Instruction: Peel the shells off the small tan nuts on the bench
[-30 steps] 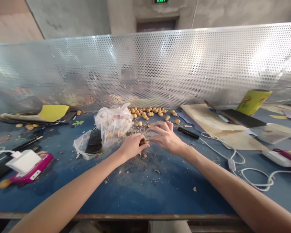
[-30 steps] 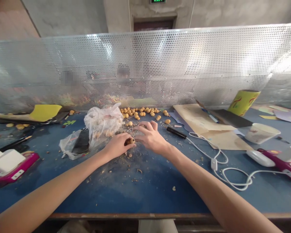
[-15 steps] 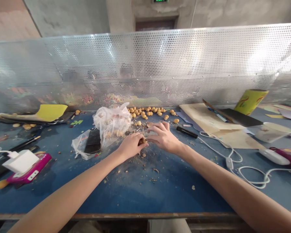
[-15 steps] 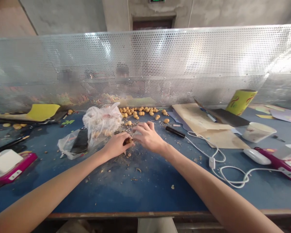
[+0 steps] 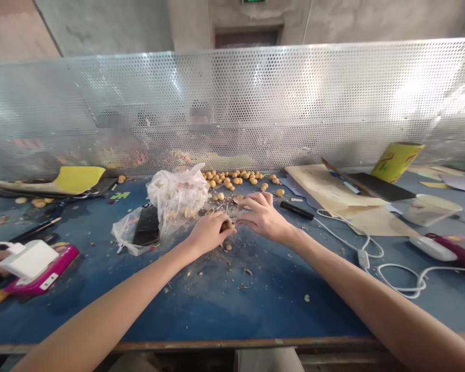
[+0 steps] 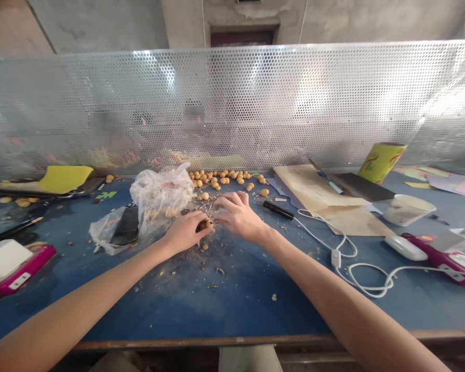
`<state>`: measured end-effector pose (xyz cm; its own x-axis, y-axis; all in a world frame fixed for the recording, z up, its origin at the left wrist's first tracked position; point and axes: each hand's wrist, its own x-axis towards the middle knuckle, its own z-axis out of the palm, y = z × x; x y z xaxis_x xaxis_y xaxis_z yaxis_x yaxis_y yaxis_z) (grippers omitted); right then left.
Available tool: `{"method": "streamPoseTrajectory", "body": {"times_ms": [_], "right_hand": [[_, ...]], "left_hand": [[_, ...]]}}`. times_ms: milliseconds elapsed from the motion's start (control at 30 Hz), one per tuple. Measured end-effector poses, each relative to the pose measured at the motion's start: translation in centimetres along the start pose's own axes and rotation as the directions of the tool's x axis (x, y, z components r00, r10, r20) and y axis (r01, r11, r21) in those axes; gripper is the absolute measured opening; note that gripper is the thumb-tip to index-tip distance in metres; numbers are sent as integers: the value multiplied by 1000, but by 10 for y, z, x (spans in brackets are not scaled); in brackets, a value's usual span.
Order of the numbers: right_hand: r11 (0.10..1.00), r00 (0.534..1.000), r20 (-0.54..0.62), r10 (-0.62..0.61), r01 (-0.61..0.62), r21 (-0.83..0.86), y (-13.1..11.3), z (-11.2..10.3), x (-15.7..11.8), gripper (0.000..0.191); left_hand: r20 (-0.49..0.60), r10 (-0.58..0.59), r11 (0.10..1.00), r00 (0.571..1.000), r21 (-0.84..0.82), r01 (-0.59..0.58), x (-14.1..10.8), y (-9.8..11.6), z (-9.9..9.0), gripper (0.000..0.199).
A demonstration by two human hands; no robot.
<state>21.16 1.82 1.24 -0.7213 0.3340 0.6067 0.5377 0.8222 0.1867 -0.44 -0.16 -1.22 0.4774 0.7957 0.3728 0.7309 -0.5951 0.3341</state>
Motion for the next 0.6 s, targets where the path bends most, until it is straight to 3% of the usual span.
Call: {"method": "streamPoseTrajectory", "body": {"times_ms": [600], "right_hand": [[999,999,12,48,-48,16,0,4,-3,17]], "left_hand": [[-2,-5,999,1000,-53,5,1,0,-3,16]]}}
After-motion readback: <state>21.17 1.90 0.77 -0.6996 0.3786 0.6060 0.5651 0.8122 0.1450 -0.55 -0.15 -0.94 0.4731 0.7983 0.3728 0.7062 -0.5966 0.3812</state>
